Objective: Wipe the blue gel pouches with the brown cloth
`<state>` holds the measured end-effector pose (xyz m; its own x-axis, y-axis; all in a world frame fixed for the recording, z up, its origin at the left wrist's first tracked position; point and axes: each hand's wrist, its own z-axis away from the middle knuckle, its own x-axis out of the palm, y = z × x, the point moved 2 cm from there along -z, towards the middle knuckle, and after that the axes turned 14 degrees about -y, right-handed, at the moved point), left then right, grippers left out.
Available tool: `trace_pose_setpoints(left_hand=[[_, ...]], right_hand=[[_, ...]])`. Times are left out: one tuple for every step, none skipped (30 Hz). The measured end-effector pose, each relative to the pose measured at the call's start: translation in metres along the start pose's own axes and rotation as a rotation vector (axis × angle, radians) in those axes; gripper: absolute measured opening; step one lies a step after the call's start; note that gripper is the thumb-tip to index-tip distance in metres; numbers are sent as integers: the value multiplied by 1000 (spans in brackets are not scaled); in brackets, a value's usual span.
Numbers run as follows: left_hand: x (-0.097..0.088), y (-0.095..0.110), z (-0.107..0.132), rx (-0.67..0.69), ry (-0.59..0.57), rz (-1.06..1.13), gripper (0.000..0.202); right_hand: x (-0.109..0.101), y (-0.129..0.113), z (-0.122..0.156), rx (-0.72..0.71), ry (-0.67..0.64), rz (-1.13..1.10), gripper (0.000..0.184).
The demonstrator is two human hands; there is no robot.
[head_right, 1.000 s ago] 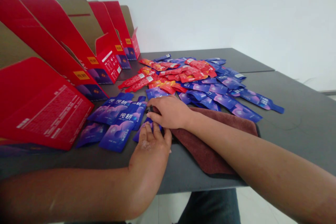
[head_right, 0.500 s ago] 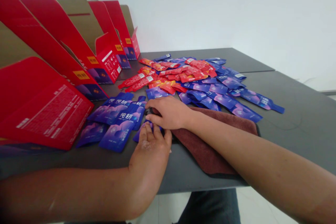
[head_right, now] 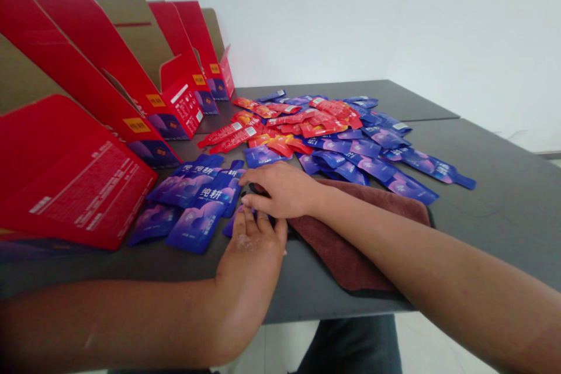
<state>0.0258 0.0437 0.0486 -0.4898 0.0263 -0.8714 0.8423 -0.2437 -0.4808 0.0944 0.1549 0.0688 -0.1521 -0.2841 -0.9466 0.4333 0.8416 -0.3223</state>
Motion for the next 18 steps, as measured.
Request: trace_pose_setpoints(left_hand=[[0,0,0,5,-8,36,46],[-1,-1,0,12,-17,71,46],[-1,-1,-1,17,-28,100,47],[-1,-2,-1,22,-40,117,47],[-2,-2,-1,28,-50,122,48],[-2,-2,0,31,-60,114,49],[-3,-2,0,38,-72,99,49],[-3,-2,0,48,-84,81,50],[-4,-2,0,60,-98,64,51],[-4,-2,0,71,-110,51,51],[-4,-2,0,79,-118,42,51],[-4,-2,0,83,-120,37,51],[-4,-2,-1,82,-117,34,51],[-4,-2,-1,77,-114,33,50],[-4,-3,-1,71,-112,33,50],[-4,-3,-2,66,-112,31,50],[-4,-3,-2,61,-113,26,50],[-4,-3,-2,56,-114,16,50]], right_hand=[[0,0,0,18,2,3,34],[0,0,0,41,2,6,34],[0,1,-1,68,2,10,34],[0,1,-1,94,2,14,35],[0,2,-1,117,2,17,36],[1,2,-1,137,3,20,36],[1,3,-1,153,5,22,37],[1,3,-1,167,8,23,37],[1,4,-1,178,11,24,37],[2,4,-1,187,15,25,37],[2,5,-1,193,20,26,37],[2,5,-1,198,23,27,37],[2,5,-1,199,24,29,37],[2,5,-1,197,22,30,37],[2,5,-1,191,20,31,37],[1,5,-1,182,16,30,38],[1,4,-1,170,11,29,38],[1,4,-1,157,8,26,38]])
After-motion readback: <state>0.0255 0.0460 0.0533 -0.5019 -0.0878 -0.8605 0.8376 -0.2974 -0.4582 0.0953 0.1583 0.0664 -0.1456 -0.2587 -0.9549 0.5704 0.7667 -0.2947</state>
